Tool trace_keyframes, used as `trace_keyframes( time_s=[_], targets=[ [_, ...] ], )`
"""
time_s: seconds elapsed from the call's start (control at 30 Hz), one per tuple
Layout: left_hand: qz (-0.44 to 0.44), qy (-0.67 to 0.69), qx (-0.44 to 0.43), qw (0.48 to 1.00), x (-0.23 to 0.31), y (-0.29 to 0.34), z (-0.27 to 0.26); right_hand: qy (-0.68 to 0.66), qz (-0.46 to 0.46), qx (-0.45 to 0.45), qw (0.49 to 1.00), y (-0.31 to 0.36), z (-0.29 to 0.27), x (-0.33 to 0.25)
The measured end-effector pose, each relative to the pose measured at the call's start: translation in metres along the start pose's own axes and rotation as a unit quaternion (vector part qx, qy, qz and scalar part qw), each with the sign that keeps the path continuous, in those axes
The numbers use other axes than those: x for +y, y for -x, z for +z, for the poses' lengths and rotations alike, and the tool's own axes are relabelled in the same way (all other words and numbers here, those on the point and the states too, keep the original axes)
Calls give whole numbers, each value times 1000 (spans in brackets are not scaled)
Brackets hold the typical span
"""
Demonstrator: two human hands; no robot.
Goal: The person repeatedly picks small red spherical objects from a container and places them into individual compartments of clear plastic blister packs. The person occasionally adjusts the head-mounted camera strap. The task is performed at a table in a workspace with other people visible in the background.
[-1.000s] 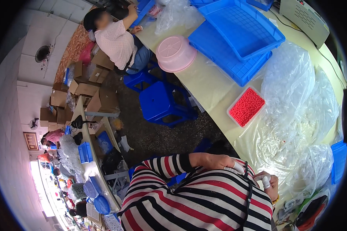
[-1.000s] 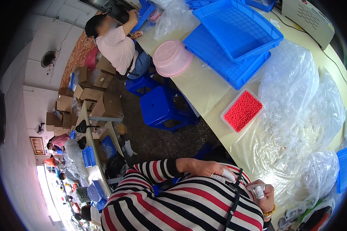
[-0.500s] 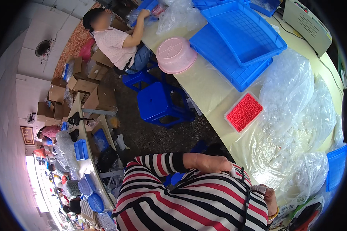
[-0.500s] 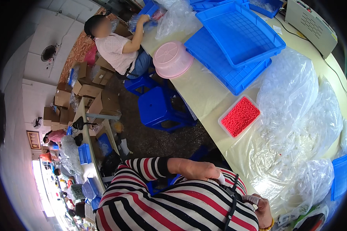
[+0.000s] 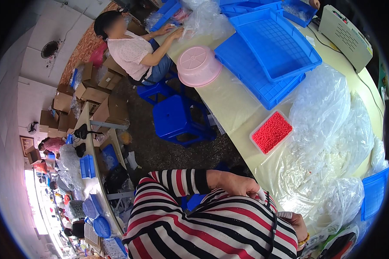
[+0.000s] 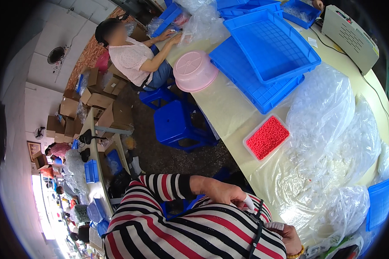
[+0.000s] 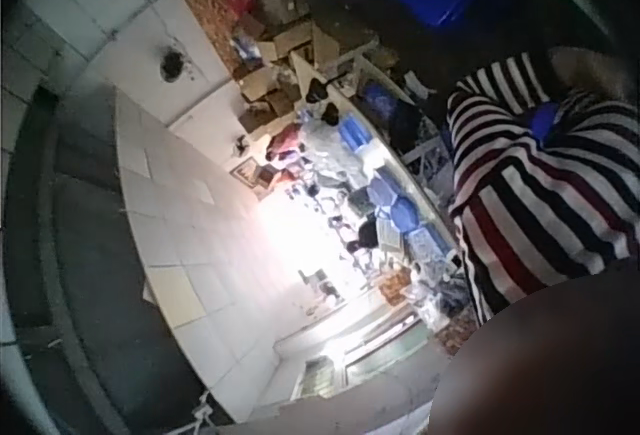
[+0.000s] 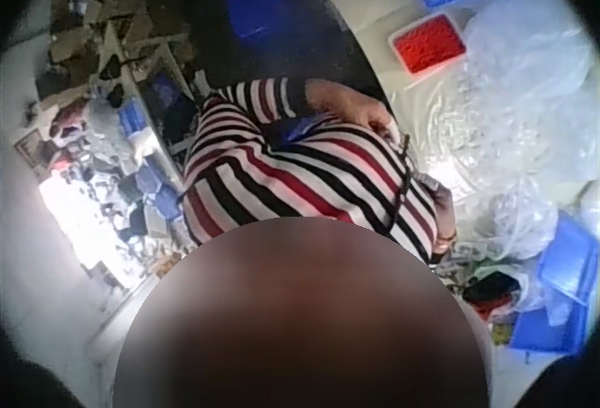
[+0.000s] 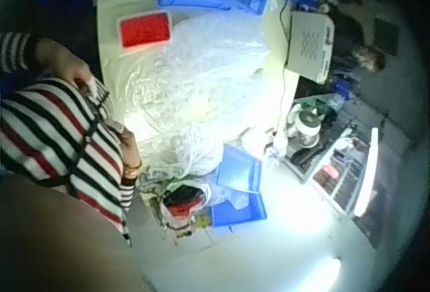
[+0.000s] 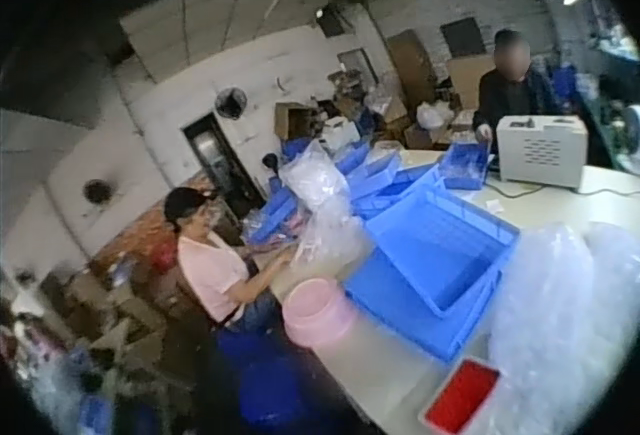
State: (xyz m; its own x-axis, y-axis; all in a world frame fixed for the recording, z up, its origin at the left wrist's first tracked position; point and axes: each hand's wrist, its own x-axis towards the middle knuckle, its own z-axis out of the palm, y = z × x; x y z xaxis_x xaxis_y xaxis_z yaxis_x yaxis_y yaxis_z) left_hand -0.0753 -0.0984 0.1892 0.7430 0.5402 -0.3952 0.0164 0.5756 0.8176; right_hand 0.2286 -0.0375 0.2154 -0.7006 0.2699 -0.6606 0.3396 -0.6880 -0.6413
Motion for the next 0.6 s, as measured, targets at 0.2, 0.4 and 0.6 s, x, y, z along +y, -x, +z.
trace_keyframes(
  time_s=[0.2, 0.4, 0.6],
  targets=[
    [35, -18, -55, 998, -26, -15, -8, -36, -1, -102, 994, -1, -13, 8],
    [-29, 107, -18, 994, -13, -8, -3, -96, 47, -107, 989, -3, -15, 3],
    [-56, 81, -37, 995, 1, -15, 1, -102, 31, -56, 993, 5, -8, 9]
  ],
)
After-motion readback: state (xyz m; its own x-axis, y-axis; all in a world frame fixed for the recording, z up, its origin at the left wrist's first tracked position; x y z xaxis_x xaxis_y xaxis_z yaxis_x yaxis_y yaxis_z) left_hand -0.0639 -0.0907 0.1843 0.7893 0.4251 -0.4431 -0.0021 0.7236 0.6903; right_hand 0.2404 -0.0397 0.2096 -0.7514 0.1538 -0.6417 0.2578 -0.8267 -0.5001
